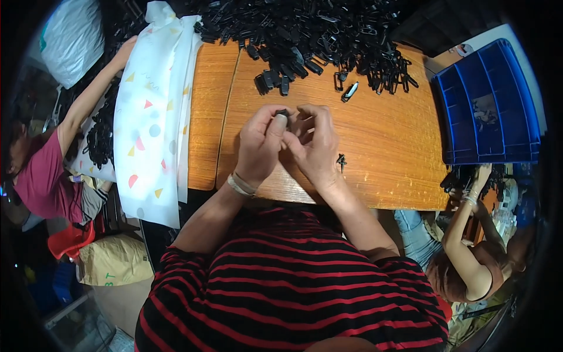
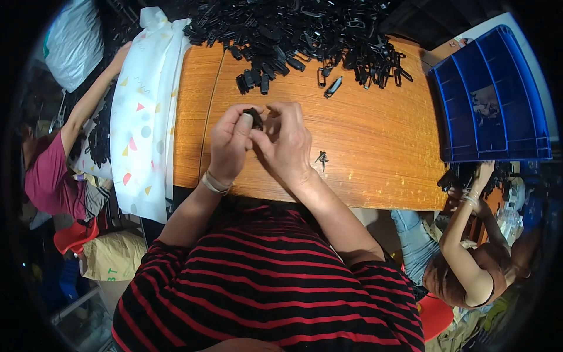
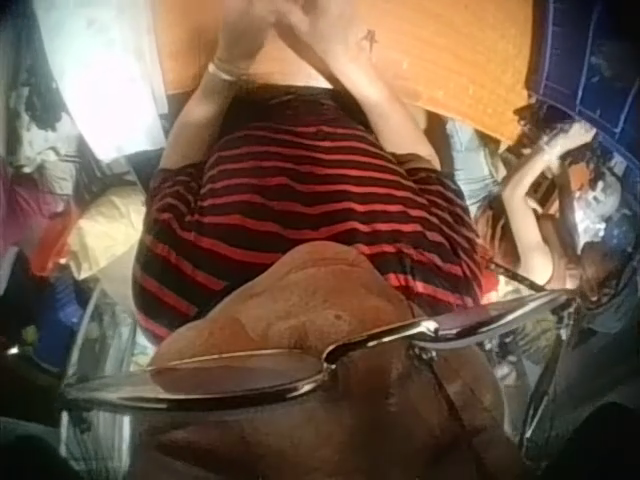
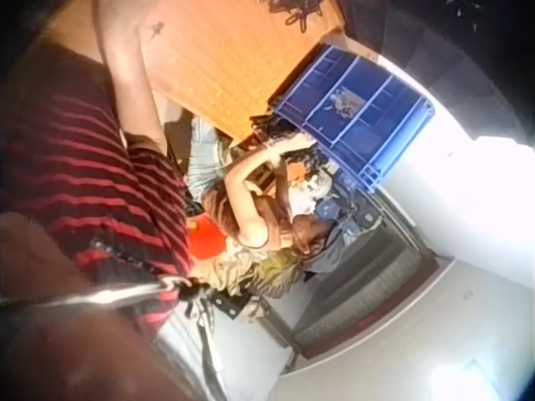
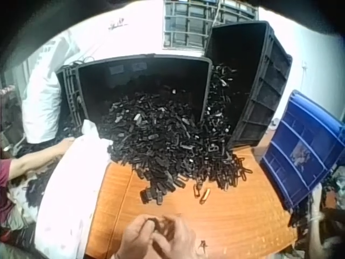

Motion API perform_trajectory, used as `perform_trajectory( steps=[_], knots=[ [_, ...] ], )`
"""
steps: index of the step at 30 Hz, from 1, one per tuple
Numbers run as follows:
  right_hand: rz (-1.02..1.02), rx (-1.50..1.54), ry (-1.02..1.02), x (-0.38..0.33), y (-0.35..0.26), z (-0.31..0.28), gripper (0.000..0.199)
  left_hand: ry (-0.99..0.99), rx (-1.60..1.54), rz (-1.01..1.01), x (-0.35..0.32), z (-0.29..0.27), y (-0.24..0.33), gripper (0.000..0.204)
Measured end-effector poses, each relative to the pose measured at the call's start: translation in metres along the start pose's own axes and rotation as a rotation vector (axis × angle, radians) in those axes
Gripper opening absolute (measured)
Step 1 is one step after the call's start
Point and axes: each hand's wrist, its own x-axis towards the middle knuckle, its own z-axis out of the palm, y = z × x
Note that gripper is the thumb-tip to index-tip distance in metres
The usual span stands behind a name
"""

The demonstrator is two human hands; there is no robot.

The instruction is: Assembling small black plastic components at a workbench.

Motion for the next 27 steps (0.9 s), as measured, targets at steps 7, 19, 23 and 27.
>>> perform_trajectory(
  steps=[7, 19, 23, 27],
  knots=[
    [0.141, 0.208, -0.187, -0.014, -0.011, 0.007, 0.042, -0.189, -0.008, -0.047, 0.006, -0.013, -0.004, 0.025],
    [0.624, 0.164, -0.076, 0.038, 0.085, -0.062, 0.022, -0.107, 0.050, -0.280, 0.038, -0.066, -0.025, 0.024],
    [0.437, -0.601, -0.146, 0.071, 0.117, -0.074, 0.042, -0.029, 0.675, 0.008, 0.075, -0.075, -0.031, 0.021],
    [0.312, -0.726, -0.241, 0.079, 0.097, -0.053, 0.033, 0.009, 1.024, 0.180, 0.094, -0.070, -0.033, 0.032]
  ],
)
